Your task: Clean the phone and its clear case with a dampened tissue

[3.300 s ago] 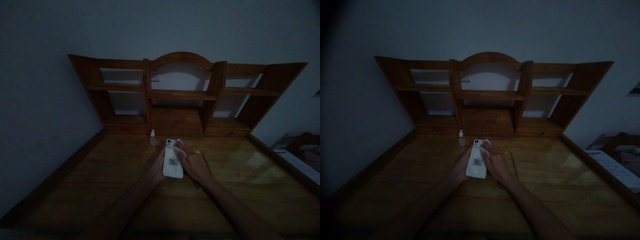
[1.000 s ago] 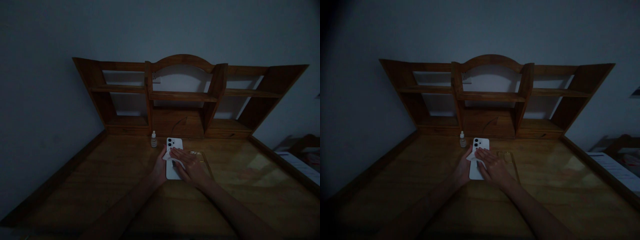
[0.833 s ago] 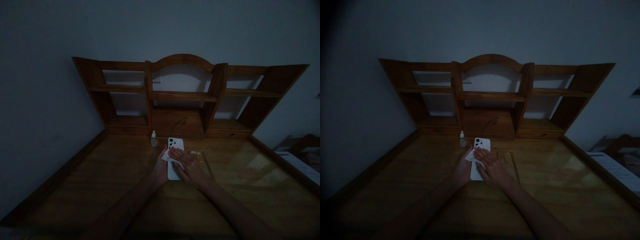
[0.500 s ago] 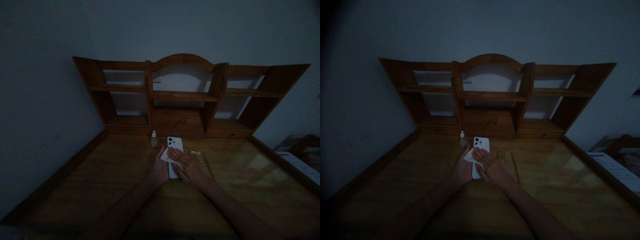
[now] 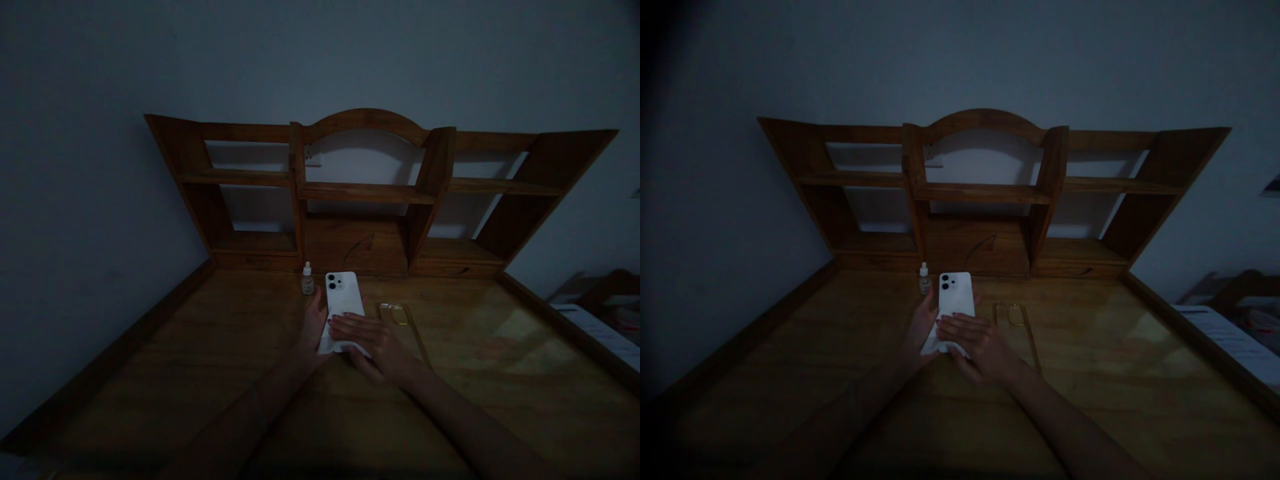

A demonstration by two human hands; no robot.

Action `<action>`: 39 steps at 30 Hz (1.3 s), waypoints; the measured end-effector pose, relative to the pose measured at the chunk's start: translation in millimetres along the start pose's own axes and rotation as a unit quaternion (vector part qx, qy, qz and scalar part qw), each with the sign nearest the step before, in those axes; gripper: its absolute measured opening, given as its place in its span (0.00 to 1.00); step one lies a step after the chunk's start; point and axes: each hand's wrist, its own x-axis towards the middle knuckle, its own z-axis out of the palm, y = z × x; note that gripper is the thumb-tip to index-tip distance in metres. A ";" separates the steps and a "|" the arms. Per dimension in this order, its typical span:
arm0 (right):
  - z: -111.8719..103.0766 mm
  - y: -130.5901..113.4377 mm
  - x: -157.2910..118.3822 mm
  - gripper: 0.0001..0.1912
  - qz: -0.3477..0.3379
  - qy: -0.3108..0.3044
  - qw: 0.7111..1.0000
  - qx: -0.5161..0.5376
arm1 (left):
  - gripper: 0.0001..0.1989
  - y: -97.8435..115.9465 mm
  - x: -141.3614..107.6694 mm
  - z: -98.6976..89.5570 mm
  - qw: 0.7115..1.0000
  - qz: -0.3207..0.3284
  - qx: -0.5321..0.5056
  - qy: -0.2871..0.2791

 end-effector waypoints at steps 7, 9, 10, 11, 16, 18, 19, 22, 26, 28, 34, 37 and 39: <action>-3.4 3.2 -2.6 0.21 0.045 0.082 0.993 -0.070 | 0.32 -0.3 -2.5 4.6 0.999 0.031 -0.009 0.023; -6.5 3.9 1.0 0.22 0.099 0.076 0.986 -0.110 | 0.30 -2.0 -3.8 5.7 0.999 0.027 -0.009 0.043; -7.6 4.4 2.6 0.23 0.120 0.069 0.982 -0.125 | 0.30 -3.0 -4.0 5.8 0.998 0.027 -0.009 0.048; -8.3 5.0 3.8 0.24 0.132 0.062 0.980 -0.135 | 0.30 -4.1 -3.9 5.4 0.998 0.026 -0.008 0.050; -4.7 6.6 3.6 0.31 0.089 0.009 0.985 -0.148 | 0.31 -5.7 -2.5 0.3 0.999 0.032 -0.008 0.042; -2.2 5.0 3.4 0.33 0.064 -0.017 0.988 -0.143 | 0.32 -4.7 -2.5 -0.5 0.999 0.040 -0.017 0.027; -1.2 3.7 3.8 0.33 0.056 -0.027 0.988 -0.140 | 0.32 -4.1 -2.7 -0.4 0.999 0.046 -0.020 0.016; -0.6 -0.1 6.3 0.34 0.043 -0.048 0.990 -0.126 | 0.32 -2.1 -3.0 1.3 0.997 0.077 -0.024 -0.008; -2.8 -1.7 8.5 0.37 0.025 -0.066 0.991 -0.114 | 0.31 0.2 -3.8 1.6 0.996 0.087 -0.021 -0.025; -3.0 -1.4 8.2 0.35 0.018 -0.071 0.990 -0.118 | 0.30 1.3 -4.4 0.0 0.995 0.092 -0.018 -0.031; 1.4 -2.2 7.6 0.29 -0.002 -0.069 0.987 -0.144 | 0.27 5.5 -4.1 -3.1 0.998 0.059 -0.020 -0.023; 5.3 -0.9 7.3 0.28 -0.016 -0.072 0.984 -0.159 | 0.26 8.2 -2.3 -3.6 0.999 0.036 -0.018 -0.026; 8.4 0.8 6.7 0.28 -0.025 -0.070 0.983 -0.167 | 0.26 9.3 -1.3 -4.4 0.999 0.006 -0.017 -0.032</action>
